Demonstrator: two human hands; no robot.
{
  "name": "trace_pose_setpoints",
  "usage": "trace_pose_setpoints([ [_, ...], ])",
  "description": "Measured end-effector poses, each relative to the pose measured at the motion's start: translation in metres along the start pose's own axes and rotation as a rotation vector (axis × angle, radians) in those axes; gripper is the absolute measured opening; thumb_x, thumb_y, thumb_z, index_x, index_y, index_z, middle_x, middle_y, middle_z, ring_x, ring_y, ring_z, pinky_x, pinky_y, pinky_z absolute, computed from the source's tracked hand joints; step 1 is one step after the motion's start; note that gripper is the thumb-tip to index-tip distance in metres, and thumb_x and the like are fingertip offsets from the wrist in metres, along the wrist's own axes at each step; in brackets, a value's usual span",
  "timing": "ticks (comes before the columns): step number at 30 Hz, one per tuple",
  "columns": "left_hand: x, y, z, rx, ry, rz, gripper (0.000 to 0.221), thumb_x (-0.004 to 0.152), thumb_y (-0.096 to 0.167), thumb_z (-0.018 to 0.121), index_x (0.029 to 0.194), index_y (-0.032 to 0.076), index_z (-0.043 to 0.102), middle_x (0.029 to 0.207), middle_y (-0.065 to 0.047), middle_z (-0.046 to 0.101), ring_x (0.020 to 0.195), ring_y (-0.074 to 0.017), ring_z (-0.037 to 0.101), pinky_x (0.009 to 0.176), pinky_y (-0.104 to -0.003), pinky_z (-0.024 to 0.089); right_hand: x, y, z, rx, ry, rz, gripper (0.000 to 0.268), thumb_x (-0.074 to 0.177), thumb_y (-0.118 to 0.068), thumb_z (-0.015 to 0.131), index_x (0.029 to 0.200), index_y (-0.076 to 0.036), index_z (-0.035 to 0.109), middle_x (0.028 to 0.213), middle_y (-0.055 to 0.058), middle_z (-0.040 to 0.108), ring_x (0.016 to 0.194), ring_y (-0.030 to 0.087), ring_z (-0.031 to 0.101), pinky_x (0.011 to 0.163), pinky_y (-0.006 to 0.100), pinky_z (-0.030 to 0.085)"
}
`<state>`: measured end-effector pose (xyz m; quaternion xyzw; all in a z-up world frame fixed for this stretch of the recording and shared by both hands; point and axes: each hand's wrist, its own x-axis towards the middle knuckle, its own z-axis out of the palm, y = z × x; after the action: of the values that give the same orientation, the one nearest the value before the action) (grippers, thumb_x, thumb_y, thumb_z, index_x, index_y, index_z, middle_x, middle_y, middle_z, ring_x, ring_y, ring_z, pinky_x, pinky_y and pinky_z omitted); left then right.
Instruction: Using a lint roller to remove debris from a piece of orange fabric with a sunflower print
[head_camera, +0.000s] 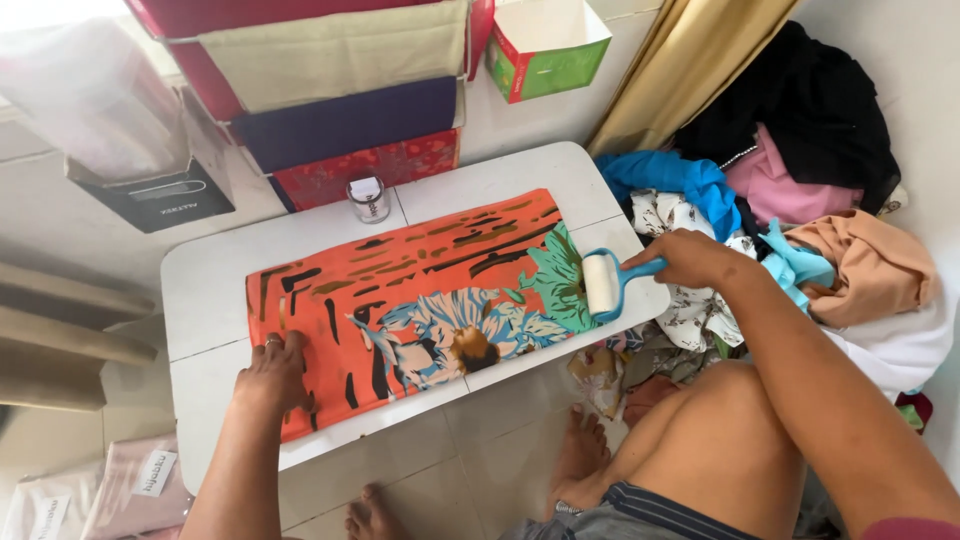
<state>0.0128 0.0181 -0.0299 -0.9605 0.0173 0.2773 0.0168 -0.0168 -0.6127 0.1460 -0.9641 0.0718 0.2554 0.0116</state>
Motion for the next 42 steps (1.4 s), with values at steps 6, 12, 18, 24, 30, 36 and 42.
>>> trace_pose_setpoints([
  [6, -0.033, 0.016, -0.038, -0.083, -0.086, 0.026, 0.092, 0.07, 0.04, 0.098, 0.146, 0.019, 0.051, 0.136, -0.018, 0.062, 0.135, -0.037, 0.058, 0.103, -0.056, 0.056, -0.038, -0.045, 0.021, 0.03, -0.013, -0.053, 0.044, 0.081, -0.035, 0.076, 0.125, -0.034, 0.076, 0.101, 0.012, 0.081, 0.093, 0.034, 0.078, 0.083, 0.044, 0.063],
  [12, -0.033, 0.004, -0.026, -0.191, -0.207, 0.106, 0.07, 0.078, 0.039, 0.091, 0.136, 0.012, 0.065, 0.134, -0.027, 0.066, 0.132, -0.0406, 0.063, 0.108, -0.05, 0.055, 0.015, -0.057, 0.043, -0.025, 0.073, -0.116, 0.042, 0.08, -0.034, 0.072, 0.118, -0.014, 0.078, 0.09, 0.017, 0.077, 0.077, 0.033, 0.078, 0.061, 0.042, 0.064],
  [18, -0.008, -0.008, 0.006, -0.12, -0.176, 0.0, 0.065, 0.077, 0.046, 0.089, 0.133, 0.028, 0.061, 0.121, -0.001, 0.073, 0.105, -0.0224, 0.075, 0.089, -0.037, 0.062, 0.073, -0.085, 0.013, -0.127, 0.342, -0.18, 0.042, 0.088, -0.019, 0.063, 0.129, -0.009, 0.064, 0.097, 0.019, 0.074, 0.083, 0.04, 0.072, 0.074, 0.049, 0.06],
  [24, -0.012, 0.004, -0.004, -0.164, -0.227, -0.06, 0.072, 0.079, 0.048, 0.089, 0.14, 0.03, 0.055, 0.136, 0.004, 0.066, 0.12, -0.0184, 0.07, 0.098, -0.037, 0.06, 0.125, -0.091, 0.028, -0.052, 0.543, -0.246, 0.057, 0.09, -0.025, 0.065, 0.144, -0.011, 0.052, 0.1, 0.018, 0.068, 0.09, 0.037, 0.067, 0.078, 0.048, 0.056],
  [30, -0.005, 0.002, -0.004, -0.153, -0.224, -0.062, 0.061, 0.08, 0.049, 0.086, 0.133, 0.03, 0.062, 0.128, 0.005, 0.071, 0.116, -0.0163, 0.071, 0.096, -0.035, 0.058, 0.094, -0.094, 0.011, -0.089, 0.374, -0.179, 0.053, 0.088, -0.025, 0.068, 0.139, -0.012, 0.06, 0.095, 0.019, 0.075, 0.08, 0.035, 0.074, 0.074, 0.044, 0.061],
  [36, -0.012, 0.006, -0.009, -0.174, -0.198, -0.057, 0.06, 0.079, 0.048, 0.087, 0.131, 0.027, 0.063, 0.126, 0.003, 0.072, 0.106, -0.0165, 0.075, 0.09, -0.033, 0.061, 0.035, -0.072, 0.008, -0.221, -0.063, -0.194, 0.047, 0.085, -0.035, 0.074, 0.128, -0.018, 0.069, 0.106, 0.007, 0.072, 0.088, 0.022, 0.072, 0.085, 0.034, 0.059],
  [42, -0.014, 0.004, -0.006, -0.186, -0.187, -0.034, 0.062, 0.08, 0.046, 0.088, 0.133, 0.026, 0.062, 0.125, 0.003, 0.073, 0.093, -0.0161, 0.078, 0.079, -0.028, 0.065, -0.019, -0.073, -0.013, -0.169, -0.206, -0.13, 0.048, 0.08, -0.037, 0.076, 0.126, -0.025, 0.073, 0.116, 0.0, 0.075, 0.098, 0.019, 0.072, 0.088, 0.031, 0.06],
])
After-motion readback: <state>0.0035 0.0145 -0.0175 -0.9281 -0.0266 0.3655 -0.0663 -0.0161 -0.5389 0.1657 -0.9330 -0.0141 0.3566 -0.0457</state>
